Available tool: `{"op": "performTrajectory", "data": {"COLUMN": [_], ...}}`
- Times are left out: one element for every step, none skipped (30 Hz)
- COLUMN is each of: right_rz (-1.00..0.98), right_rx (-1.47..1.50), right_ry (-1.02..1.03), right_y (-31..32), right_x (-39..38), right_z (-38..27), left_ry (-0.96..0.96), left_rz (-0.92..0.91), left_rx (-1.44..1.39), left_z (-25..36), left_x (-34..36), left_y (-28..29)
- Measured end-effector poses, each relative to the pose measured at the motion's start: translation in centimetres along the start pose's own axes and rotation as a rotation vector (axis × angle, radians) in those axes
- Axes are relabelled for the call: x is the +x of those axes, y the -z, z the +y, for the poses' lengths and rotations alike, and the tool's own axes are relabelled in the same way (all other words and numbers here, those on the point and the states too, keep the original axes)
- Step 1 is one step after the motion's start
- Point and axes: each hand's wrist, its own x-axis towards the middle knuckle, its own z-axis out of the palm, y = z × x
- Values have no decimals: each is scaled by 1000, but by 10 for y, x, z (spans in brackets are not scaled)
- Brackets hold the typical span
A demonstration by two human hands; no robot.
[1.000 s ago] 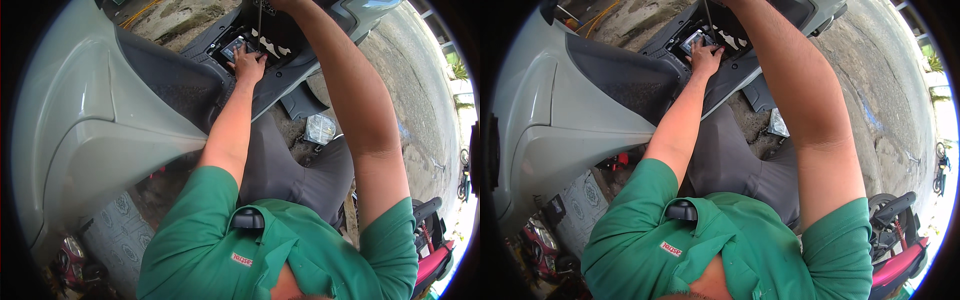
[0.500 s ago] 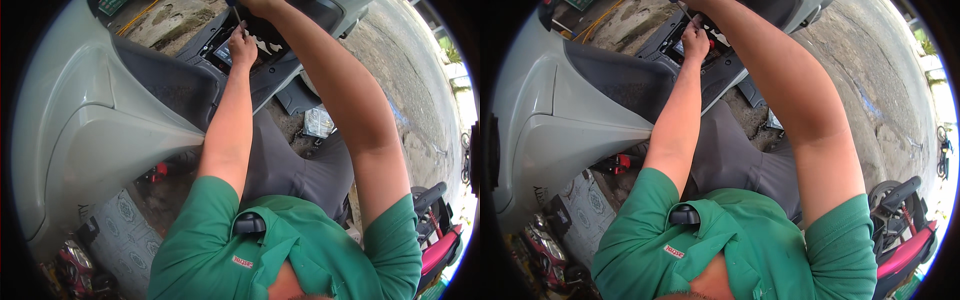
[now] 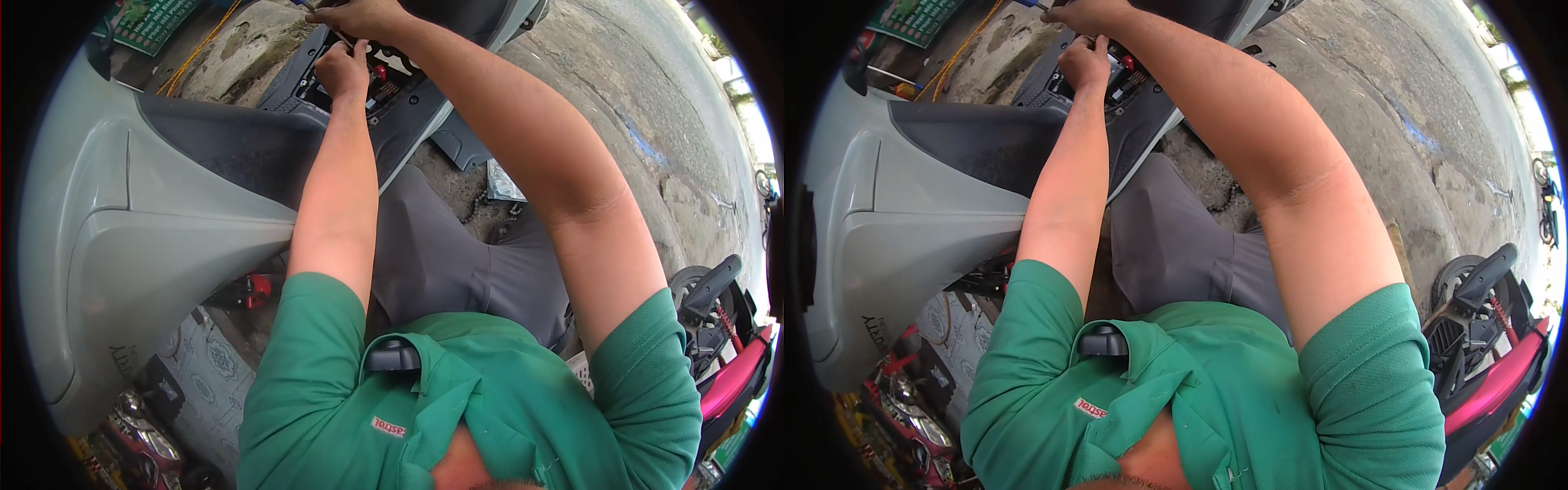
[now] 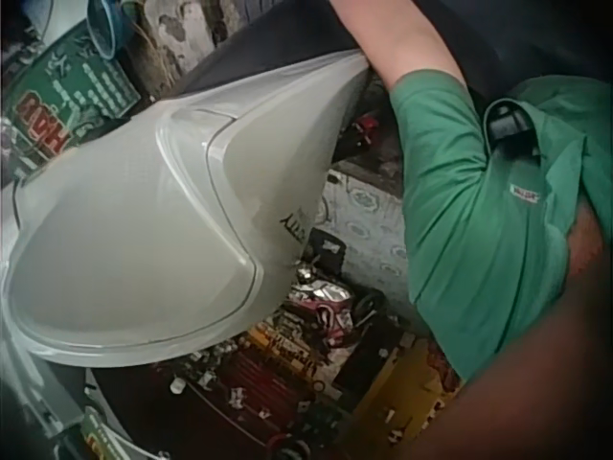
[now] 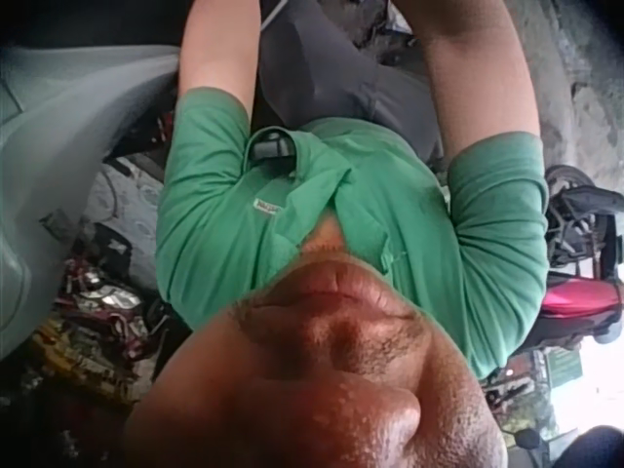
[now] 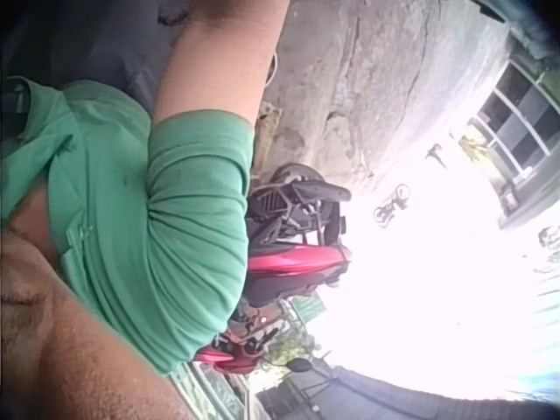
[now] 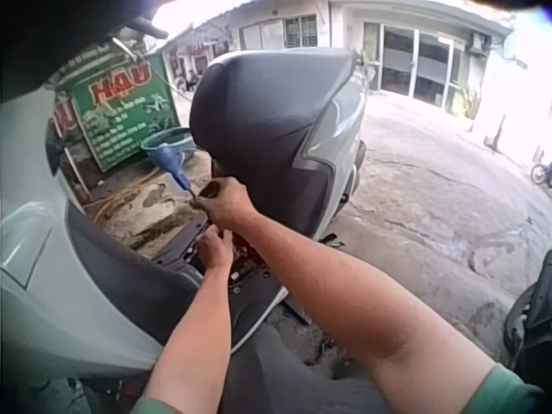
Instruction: Disassembling the body panels and inspecting the battery compartment of a scooter using a screwdriver.
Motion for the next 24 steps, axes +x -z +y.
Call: {"op": "performTrajectory", "data": {"right_rz": [-106, -104, -16, 78, 174, 192, 245, 276, 309, 316, 303, 291, 274, 278, 226, 174, 119, 124, 122, 124, 124, 129, 177, 224], "right_rx": [126, 135, 122, 103, 81, 81, 79, 96, 109, 113, 130, 145, 160, 160, 135, 111, 88, 93, 159, 221, 283, 285, 264, 241], "right_ry": [-128, -133, -55, 20, 98, 94, 118, 138, 160, 153, 148, 144, 141, 138, 80, 21, -39, -38, -29, -20, -11, -10, 58, 129], "right_y": [1, -4, -10, -14, -16, -17, -13, -20, -23, -23, -23, -22, -19, -14, -11, -8, -7, -8, -10, -11, -13, -16, -18, -18], "right_x": [3, 5, 8, 12, 17, 23, 31, 31, 30, 27, 21, 15, 11, 10, 9, 9, 7, 10, 14, 18, 22, 27, 32, 38], "right_z": [4, 8, 17, 26, 34, 42, 51, 49, 49, 50, 52, 55, 53, 51, 50, 50, 50, 50, 50, 54, 57, 59, 63, 65], "left_ry": [-3, -48, -99, -153, -167, -181, -199, -200, -204, -178, -152, -127, -129, -93, -59, -24, -24, -47, -70, -93, -97, -146, -195, -245], "left_rz": [-6, 44, 90, 134, 124, 140, 154, 172, 163, 141, 119, 97, 93, 77, 60, 43, 37, 24, 11, -4, -8, 74, 156, 241], "left_rx": [4, -8, -25, -49, -53, -95, -146, -174, -168, -165, -163, -163, -163, -124, -83, -40, -37, -101, -163, -230, -230, -250, -275, -302], "left_z": [-3, -8, -10, -7, -2, 4, 15, 10, 5, -2, -7, -9, -5, -2, 4, 5, 1, -2, -6, -9, -12, -15, -14, -11], "left_x": [0, 0, -1, -2, -3, -5, -6, -9, -9, -7, -5, -6, -6, -5, -5, -6, -8, -7, -7, -7, -6, -3, 0, 3], "left_y": [-2, -4, -8, -13, -18, -23, -30, -31, -29, -25, -21, -20, -18, -17, -14, -14, -18, -21, -23, -28, -32, -35, -39, -42]}}
